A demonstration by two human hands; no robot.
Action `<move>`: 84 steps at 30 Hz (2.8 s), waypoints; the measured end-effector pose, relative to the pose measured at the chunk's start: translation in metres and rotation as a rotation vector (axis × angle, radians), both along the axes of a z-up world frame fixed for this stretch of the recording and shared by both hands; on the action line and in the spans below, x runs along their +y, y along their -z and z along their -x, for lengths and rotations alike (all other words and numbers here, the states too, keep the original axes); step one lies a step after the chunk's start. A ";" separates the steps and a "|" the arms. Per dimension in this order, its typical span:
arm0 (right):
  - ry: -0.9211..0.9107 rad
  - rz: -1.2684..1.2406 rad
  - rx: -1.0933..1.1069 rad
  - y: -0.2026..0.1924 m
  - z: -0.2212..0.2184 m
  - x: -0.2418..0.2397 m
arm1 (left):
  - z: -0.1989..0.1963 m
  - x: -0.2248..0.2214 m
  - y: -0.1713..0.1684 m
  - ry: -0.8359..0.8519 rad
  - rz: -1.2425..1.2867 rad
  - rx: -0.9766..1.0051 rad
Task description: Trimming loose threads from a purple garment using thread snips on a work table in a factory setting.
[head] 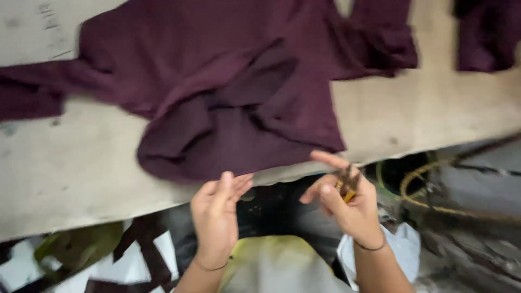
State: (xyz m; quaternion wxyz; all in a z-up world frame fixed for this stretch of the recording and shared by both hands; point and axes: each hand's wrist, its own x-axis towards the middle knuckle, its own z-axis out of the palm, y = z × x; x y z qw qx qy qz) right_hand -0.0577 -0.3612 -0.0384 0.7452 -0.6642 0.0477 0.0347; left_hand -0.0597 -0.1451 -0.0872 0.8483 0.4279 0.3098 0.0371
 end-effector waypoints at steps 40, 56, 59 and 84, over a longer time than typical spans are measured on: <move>-0.483 0.657 -0.499 -0.003 -0.060 0.052 | 0.002 0.022 -0.032 0.178 0.166 0.031; -0.465 0.768 -0.619 -0.001 -0.058 0.058 | 0.002 0.036 -0.034 0.315 0.377 0.171; -0.462 0.739 -0.625 -0.004 -0.058 0.058 | 0.003 0.035 -0.032 0.298 0.382 0.173; 0.198 0.848 -0.148 0.084 -0.039 -0.029 | -0.003 0.028 0.041 0.016 0.265 0.213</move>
